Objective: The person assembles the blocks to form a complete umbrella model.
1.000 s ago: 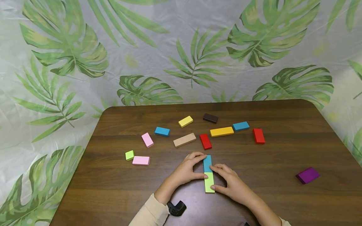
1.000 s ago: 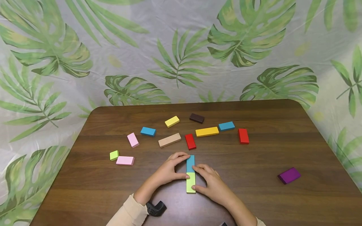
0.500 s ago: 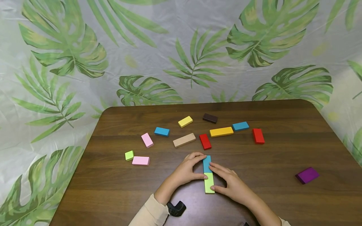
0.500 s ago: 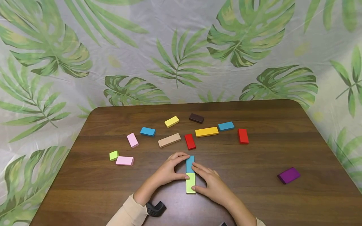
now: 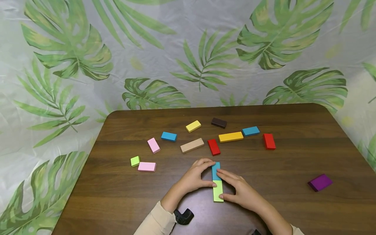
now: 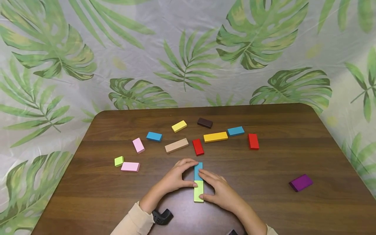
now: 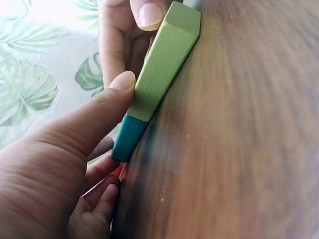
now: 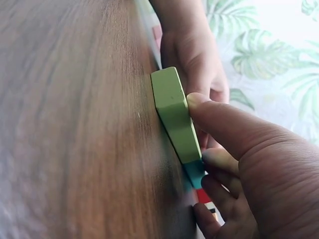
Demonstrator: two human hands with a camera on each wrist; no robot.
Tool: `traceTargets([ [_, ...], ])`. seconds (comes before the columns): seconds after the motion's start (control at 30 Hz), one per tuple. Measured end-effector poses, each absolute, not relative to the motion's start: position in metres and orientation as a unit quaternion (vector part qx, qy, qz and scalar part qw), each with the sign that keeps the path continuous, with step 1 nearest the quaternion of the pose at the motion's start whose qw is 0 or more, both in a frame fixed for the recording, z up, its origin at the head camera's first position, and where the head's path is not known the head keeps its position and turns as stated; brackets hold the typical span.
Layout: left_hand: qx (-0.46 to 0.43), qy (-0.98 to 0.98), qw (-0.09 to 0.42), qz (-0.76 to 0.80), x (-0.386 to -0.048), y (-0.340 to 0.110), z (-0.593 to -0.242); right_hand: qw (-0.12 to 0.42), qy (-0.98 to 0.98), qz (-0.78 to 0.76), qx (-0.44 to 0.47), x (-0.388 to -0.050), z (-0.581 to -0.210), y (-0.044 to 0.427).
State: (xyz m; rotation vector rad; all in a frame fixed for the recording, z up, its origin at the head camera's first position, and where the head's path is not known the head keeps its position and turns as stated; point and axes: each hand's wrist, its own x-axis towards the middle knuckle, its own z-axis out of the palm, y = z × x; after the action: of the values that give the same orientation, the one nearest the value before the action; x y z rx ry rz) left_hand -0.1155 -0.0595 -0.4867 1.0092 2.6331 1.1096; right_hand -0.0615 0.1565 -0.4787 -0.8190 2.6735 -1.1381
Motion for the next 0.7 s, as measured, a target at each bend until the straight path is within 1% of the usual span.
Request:
traceTargets([
  [0.4, 0.327, 0.871, 0.063, 0.362, -0.1151, -0.0584, -0.4879, 0.067, 0.891, -0.360, -0.268, -0.0593, -0.4755, 0.1578],
  [0.7, 0.334, 0.871, 0.056, 0.356, -0.1154, -0.0583, -0.4875, 0.065, 0.890, -0.365, -0.267, -0.0583, -0.4769, 0.1577],
])
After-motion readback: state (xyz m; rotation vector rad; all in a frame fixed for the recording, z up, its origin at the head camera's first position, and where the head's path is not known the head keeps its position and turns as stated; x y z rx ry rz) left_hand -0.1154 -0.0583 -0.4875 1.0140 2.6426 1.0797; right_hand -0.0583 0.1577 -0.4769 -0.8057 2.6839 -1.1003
